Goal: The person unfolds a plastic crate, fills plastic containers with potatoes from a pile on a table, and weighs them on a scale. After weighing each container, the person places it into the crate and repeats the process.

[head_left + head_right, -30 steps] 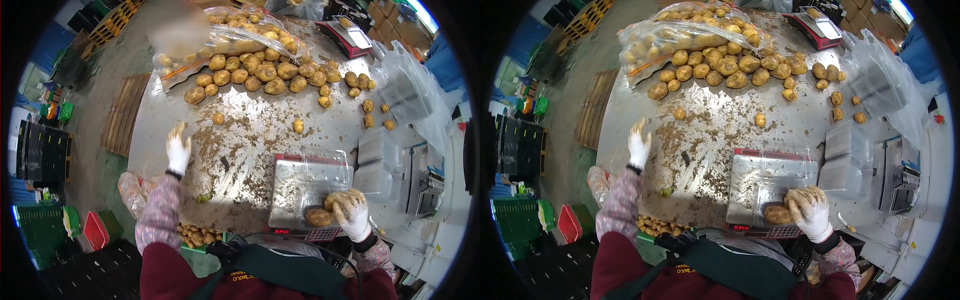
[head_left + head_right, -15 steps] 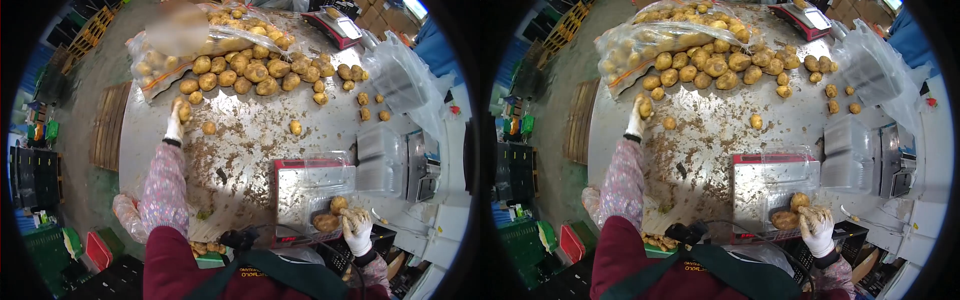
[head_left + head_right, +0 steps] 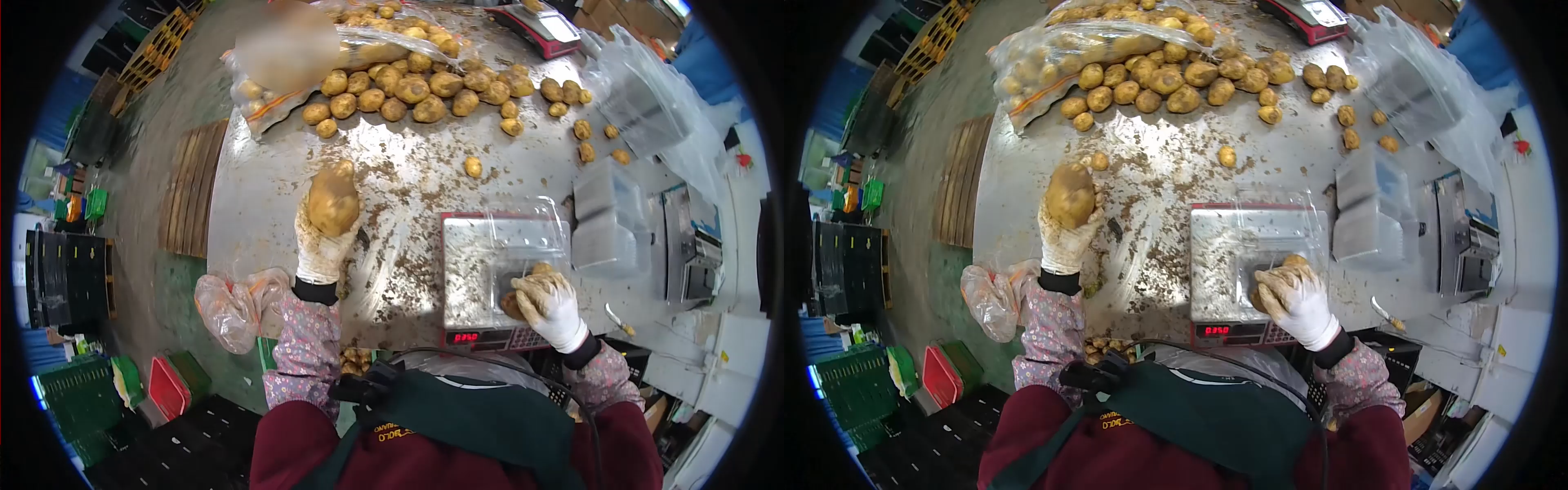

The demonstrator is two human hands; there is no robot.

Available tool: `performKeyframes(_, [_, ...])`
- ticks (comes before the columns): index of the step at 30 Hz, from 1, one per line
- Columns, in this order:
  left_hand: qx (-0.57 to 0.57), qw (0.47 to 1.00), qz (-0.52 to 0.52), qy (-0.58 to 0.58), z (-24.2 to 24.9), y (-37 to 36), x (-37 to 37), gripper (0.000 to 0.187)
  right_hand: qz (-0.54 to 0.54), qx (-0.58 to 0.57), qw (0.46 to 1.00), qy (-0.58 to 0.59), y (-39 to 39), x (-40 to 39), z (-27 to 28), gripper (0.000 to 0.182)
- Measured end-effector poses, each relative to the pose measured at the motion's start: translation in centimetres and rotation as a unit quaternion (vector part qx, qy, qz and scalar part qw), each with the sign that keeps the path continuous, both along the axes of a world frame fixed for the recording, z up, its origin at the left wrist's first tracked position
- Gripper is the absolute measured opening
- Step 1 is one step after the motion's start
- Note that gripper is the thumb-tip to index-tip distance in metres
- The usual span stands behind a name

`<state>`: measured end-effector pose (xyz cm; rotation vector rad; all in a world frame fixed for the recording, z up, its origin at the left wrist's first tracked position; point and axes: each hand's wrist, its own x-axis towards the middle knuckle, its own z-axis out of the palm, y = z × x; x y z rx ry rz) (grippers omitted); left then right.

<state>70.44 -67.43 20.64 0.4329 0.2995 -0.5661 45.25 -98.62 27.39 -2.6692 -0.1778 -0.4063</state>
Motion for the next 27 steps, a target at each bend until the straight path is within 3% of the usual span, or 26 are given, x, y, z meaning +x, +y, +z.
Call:
performKeyframes(2, [0.037, 0.999, 0.037, 0.007, 0.5, -0.5, -2.3, 0.064, -0.001, 0.004, 1.000, -0.005, -0.2, -1.1, -0.5, 0.021])
performKeyframes(5, [-0.022, 0.995, -0.053, -0.086, 1.6, -1.4, -4.6, 0.060, -0.012, 0.041, 0.999, -0.015, -0.1, -1.2, -0.2, 0.023])
performKeyframes(7, [0.009, 0.996, -0.053, -0.064, 2.5, -2.6, -5.7, 0.059, -0.048, 0.156, 0.986, 0.035, 1.5, 0.5, 0.8, 0.022])
performKeyframes(9, [-0.008, 0.996, -0.068, -0.055, 3.0, -3.5, -7.0, 0.050, -0.075, 0.302, 0.947, 0.075, 4.2, 3.4, 1.1, 0.037])
performKeyframes(11, [0.057, 0.993, -0.048, -0.087, 1.8, -4.3, -8.3, 0.053, -0.054, 0.286, 0.951, 0.106, 6.8, 6.5, 3.6, 0.059])
performKeyframes(13, [0.187, 0.971, 0.004, -0.147, 0.5, -4.9, -9.6, 0.058, -0.063, 0.228, 0.971, 0.029, 10.0, 9.2, 3.4, 0.056])
performKeyframes(15, [0.216, 0.967, 0.012, -0.136, 5.4, -6.7, -10.9, 0.061, -0.052, 0.192, 0.979, 0.052, 11.5, 11.6, 1.8, 0.044])
performKeyframes(17, [0.187, 0.972, -0.014, -0.143, 4.5, -4.9, -9.8, 0.062, -0.030, 0.248, 0.967, 0.050, 12.4, 13.2, 0.0, 0.033])
performKeyframes(18, [0.149, 0.987, 0.013, -0.066, 4.0, -4.2, -10.0, 0.062, 0.022, 0.240, 0.970, -0.013, 12.3, 13.5, -0.6, 0.028])
performKeyframes(19, [0.096, 0.991, -0.016, -0.093, 0.3, -2.2, -8.9, 0.057, 0.048, 0.214, 0.973, -0.078, 12.5, 15.2, -4.7, 0.025])
performKeyframes(21, [0.354, 0.877, -0.053, -0.320, -0.7, -0.6, -9.4, 0.056, 0.035, 0.215, 0.976, -0.021, 10.6, 15.7, -4.3, 0.029])
performKeyframes(22, [0.241, 0.955, -0.012, -0.175, -0.1, -0.3, -9.1, 0.056, 0.040, 0.187, 0.981, 0.026, 8.6, 16.3, -4.0, 0.032])
performKeyframes(23, [0.120, 0.992, 0.035, -0.019, 0.6, 0.0, -8.8, 0.056, 0.050, 0.158, 0.983, 0.075, 6.2, 16.6, -3.6, 0.035])
performKeyframes(25, [0.168, 0.982, 0.078, 0.030, -0.6, 2.3, -8.7, 0.057, 0.001, 0.010, 0.999, 0.048, 1.0, 15.1, -0.9, 0.038])
performKeyframes(27, [0.212, 0.975, 0.066, -0.033, -2.2, 5.0, -8.8, 0.057, 0.041, -0.013, 0.999, -0.030, -3.6, 13.0, -2.4, 0.035])
